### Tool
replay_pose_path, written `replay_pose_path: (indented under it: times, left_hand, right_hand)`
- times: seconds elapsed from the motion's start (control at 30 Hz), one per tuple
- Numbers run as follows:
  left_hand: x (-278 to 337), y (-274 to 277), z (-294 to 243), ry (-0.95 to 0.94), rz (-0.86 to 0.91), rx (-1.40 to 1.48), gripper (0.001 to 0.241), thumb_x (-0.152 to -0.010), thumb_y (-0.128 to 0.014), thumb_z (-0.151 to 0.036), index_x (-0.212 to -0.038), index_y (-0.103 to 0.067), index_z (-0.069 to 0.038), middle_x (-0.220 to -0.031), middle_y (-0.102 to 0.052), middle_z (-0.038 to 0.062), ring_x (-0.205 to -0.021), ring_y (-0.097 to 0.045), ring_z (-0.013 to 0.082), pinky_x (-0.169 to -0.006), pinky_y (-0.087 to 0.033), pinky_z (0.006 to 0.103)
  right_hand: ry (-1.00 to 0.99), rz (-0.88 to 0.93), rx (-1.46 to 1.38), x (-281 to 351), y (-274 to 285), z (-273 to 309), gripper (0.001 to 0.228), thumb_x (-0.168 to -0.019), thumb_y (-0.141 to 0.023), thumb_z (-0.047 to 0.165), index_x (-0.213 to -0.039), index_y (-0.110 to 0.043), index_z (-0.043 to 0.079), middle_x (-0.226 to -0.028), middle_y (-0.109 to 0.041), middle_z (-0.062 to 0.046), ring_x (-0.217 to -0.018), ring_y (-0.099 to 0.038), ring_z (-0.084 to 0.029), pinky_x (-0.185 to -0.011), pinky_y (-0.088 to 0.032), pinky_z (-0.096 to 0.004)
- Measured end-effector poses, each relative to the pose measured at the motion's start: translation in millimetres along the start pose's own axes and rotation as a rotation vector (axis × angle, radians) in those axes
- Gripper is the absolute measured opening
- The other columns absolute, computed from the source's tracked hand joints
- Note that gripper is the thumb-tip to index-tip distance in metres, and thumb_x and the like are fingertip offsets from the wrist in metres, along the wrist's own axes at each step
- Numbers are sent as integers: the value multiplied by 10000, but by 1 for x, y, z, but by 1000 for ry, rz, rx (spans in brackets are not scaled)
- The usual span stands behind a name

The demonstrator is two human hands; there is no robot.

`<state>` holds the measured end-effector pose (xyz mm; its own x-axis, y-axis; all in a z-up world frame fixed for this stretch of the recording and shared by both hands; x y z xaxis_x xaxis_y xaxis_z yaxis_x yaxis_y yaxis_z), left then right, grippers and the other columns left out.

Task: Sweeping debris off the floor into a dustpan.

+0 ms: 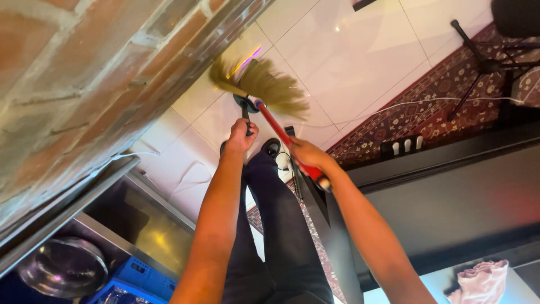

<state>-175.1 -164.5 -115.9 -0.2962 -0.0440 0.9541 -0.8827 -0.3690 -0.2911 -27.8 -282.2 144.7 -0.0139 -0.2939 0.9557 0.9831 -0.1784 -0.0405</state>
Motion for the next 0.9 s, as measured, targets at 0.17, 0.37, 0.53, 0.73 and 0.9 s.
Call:
replay_pose_path:
  times: [0.17, 0.37, 0.53, 0.73, 0.9]
  left_hand:
    - [15, 8, 0, 26, -16, 17, 73, -966, -474, -66, -974, -416, -22, -776, -488, 115, -602, -503, 182, -460, -414, 271]
    - [52, 46, -15, 34, -9, 12, 89, -972, -468, -79, -960, -398, -24, -757, -471, 110, -596, -486, 173, -452, -396, 261]
    - [55, 67, -29, 60, -32, 51, 116, -983, -475, -97, -964, -406, -5, -754, -474, 106, -606, -495, 167, -447, -399, 252]
    - [34, 50, -32, -12, -94, 15, 56, -936, -460, -7, -980, -425, -6, -799, -490, 142, -614, -512, 201, -466, -425, 274]
    - [22, 42, -28, 11, -87, 118, 107, -963, -493, -45, -989, -397, -4, -823, -462, 149, -615, -493, 206, -475, -442, 292]
  right_hand:
    - [-58, -37, 11, 128, 8, 23, 547, -1017, -456, 316, -1560, -406, 274, -635, -490, -17, -402, -455, -145, -351, -402, -315]
    - [-144, -170, -25, 210, 48, 36, 592, -1015, -472, 356, -1593, -340, 360, -658, -475, -17, -406, -426, -132, -359, -385, -309]
    - [16, -270, -84, 161, 85, 59, 561, -1034, -436, 329, -1584, -383, 227, -631, -476, -26, -399, -419, -143, -344, -368, -322]
    - [82, -371, -92, -8, 81, 47, 533, -1068, -429, 289, -1585, -361, 183, -707, -518, -28, -494, -469, -119, -421, -448, -290]
    - [27, -218, -92, -55, 41, -1, 565, -1039, -411, 312, -1591, -336, 216, -703, -536, -53, -463, -490, -153, -401, -452, -326]
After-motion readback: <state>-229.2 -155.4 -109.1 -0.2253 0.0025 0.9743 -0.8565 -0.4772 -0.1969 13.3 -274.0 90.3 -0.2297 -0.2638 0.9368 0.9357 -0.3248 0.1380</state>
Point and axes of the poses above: each hand's wrist, its own x-axis away from the middle knuckle, its own y-axis out of the back of the hand, z = x × y, the point moved 9 cm from there along -x, towards the middle knuckle
